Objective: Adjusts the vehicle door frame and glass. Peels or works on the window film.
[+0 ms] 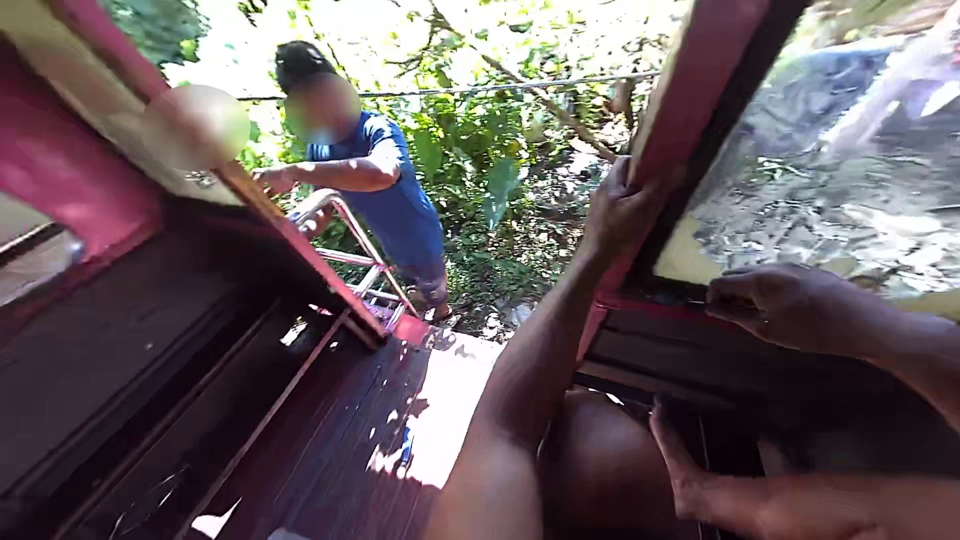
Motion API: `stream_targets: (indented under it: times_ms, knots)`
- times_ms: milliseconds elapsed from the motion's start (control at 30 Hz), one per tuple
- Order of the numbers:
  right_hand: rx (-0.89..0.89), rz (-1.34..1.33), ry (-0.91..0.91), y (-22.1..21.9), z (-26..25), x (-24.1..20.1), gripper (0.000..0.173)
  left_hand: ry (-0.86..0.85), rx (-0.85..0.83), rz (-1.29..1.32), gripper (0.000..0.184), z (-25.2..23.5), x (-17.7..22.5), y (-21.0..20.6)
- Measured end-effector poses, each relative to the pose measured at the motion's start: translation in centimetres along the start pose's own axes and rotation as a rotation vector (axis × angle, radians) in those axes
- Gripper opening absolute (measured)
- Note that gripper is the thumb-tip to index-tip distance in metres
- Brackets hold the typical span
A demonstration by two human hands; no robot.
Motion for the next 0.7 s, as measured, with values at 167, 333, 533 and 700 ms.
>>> stream_targets:
  times_ms: [167, 333, 533, 700]
  knots:
    - [-0.209, 0.144, -0.069, -1.7, -1.9, 1.5, 0.012, 0.081, -0.009, 0.015, 0.036, -0.1, -0.8, -0.2]
    - [-0.020, 0.115, 0.042, -1.7, -1.6, 2.2, 0.012, 0.113, 0.032, 0.012, 0.044, 0.2, -0.6, -0.3]
    - [0.193, -0.049, 0.046, 0.3, -0.7, 2.4, 0.011, 0.127, 0.045, -0.040, 0.037, 0.6, -0.3, -0.3]
    - [0.492, -0.058, 0.081, 3.3, -0.9, 1.9, 0.020, 0.133, 0.063, 0.013, 0.045, 0.6, -0.5, -0.5]
Point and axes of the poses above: each hand's wrist, its own z-axis away from the middle knuckle, its own y-axis out of the back of the hand, x = y × z, the point moved 9 cm from there along -z, towards the middle knuckle, and after that the axes turned 2 degrees about y, right-handed, at the moved point
